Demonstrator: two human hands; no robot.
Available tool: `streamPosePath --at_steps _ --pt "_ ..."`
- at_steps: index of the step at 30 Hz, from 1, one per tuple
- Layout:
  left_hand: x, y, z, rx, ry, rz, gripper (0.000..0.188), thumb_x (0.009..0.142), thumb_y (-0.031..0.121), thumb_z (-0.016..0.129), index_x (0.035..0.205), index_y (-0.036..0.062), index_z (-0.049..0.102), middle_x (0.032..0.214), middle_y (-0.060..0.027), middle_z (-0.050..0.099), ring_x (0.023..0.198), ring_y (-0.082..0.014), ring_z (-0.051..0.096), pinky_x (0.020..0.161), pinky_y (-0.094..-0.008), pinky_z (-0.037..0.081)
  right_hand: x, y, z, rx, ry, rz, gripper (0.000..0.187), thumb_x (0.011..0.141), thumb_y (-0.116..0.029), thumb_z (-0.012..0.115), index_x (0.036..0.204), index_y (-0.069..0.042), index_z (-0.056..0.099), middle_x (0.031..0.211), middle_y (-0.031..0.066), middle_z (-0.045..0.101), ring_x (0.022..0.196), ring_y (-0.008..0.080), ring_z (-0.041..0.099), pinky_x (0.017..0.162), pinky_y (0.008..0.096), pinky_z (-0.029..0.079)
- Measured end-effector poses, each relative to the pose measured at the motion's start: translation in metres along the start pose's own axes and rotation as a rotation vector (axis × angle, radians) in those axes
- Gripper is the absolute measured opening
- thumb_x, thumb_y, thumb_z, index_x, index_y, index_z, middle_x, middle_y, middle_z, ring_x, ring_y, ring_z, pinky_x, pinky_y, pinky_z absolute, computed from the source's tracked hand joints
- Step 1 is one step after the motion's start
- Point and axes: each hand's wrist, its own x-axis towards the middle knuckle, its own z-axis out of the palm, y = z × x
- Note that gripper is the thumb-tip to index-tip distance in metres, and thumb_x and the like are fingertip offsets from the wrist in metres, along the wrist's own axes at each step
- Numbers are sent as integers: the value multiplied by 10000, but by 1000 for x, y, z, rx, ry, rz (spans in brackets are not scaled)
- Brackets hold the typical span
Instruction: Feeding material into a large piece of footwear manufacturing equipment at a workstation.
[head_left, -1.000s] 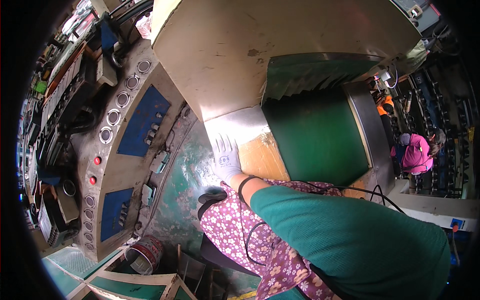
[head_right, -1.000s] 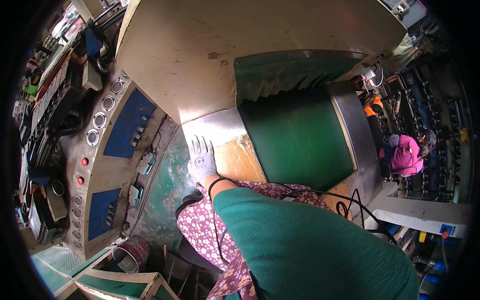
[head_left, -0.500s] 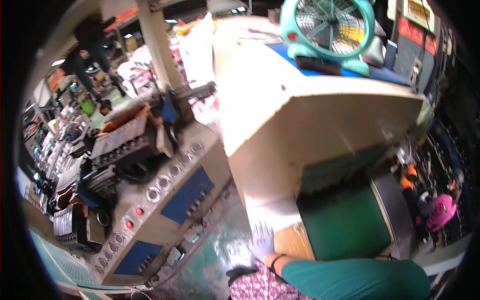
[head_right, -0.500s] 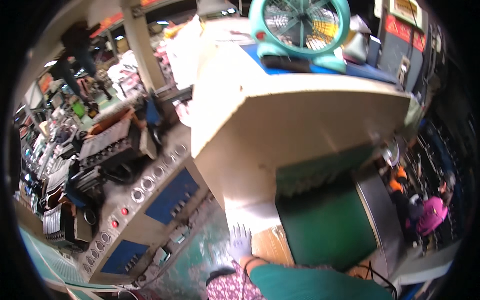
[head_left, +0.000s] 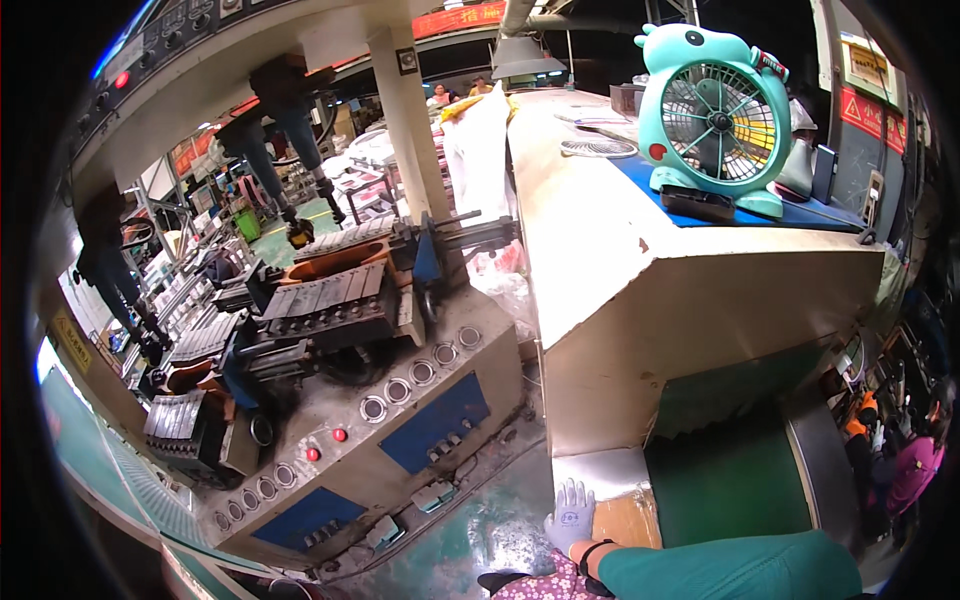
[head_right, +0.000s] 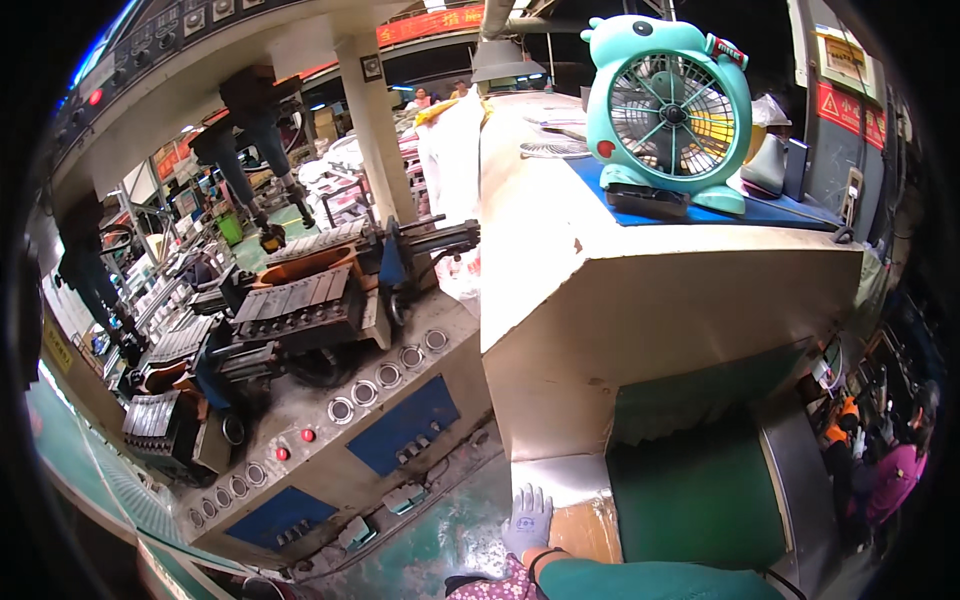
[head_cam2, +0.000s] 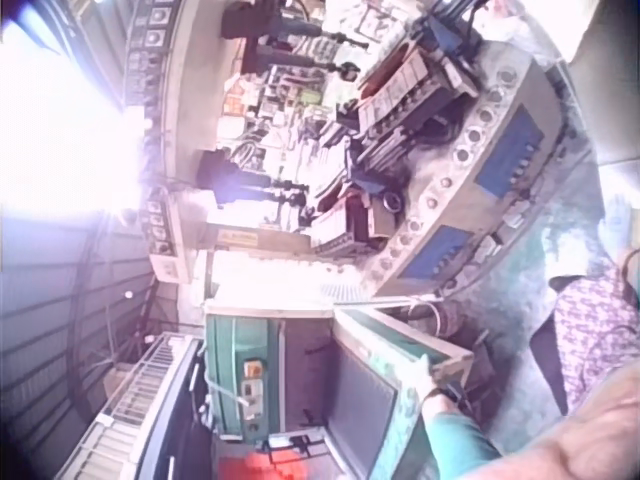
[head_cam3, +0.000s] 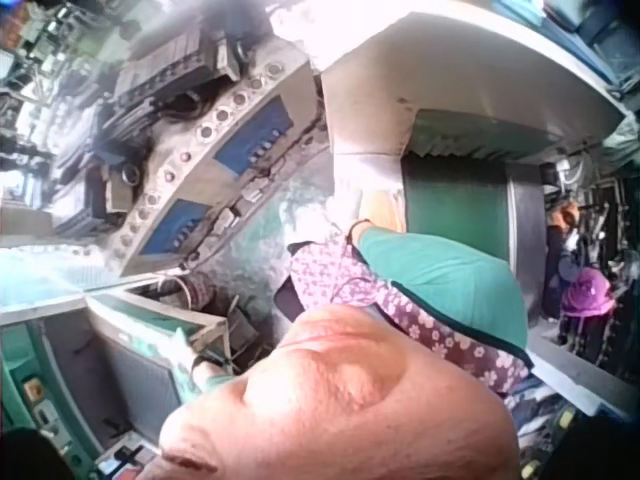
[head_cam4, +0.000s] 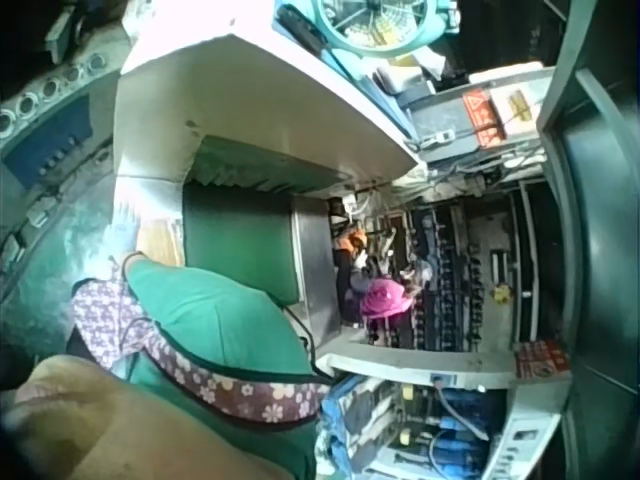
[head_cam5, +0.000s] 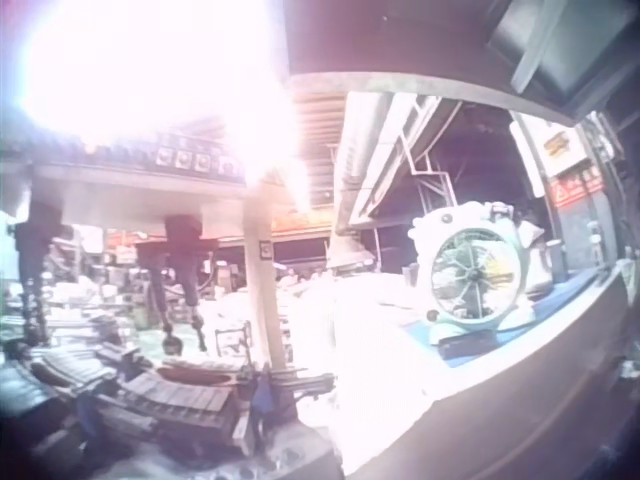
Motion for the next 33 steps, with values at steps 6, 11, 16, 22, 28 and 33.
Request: streamPosePath --at_steps 6,11,16,22,28,33 --pt "-5 28 -23 12 -19 -106 787 779 350 849 1380 -52 538 1250 -308 622 1141 -443 616 1027 -501 498 -5 1 7 -40 38 -8 793 858 -397 553 1528 -7 385 1627 188 293 1523 372 220 1231 576 124" --pt "3 -4 9 -34 21 -115 729 828 362 801 1365 -61 547 1279 -312 595 1182 -471 572 1041 -521 478 -6 -2 7 -45 58 -4 821 834 -382 593 1522 11 382 1611 195 310 1510 373 241 1226 563 148" --pt "5 -14 19 -55 92 -63 688 868 395 747 1337 -74 561 1274 -326 590 1172 -483 571 1037 -527 472 -6 -4 4 -42 62 1 822 834 -381 592 1523 15 380 1610 195 314 1510 375 241 1228 568 146" --pt "0 -17 18 -65 148 -51 681 873 392 741 1334 -76 561 1265 -340 592 1159 -495 573 1036 -529 470 -6 -5 -2 10 71 -10 816 829 -365 600 1519 16 388 1607 199 318 1512 377 238 1230 566 146" --pt "-2 -7 8 -52 118 -9 658 892 386 727 1339 -68 563 1255 -339 601 1137 -491 589 1023 -529 481 -9 -4 -6 9 78 2 802 826 -357 604 1507 15 404 1598 196 331 1504 373 250 1230 563 150" --pt "0 -8 14 -51 118 -78 656 900 398 715 1342 -63 564 1260 -330 605 1133 -489 594 1018 -533 484 -8 -3 -2 -55 84 3 801 844 -380 566 1528 -4 389 1611 184 321 1506 362 259 1231 564 153"
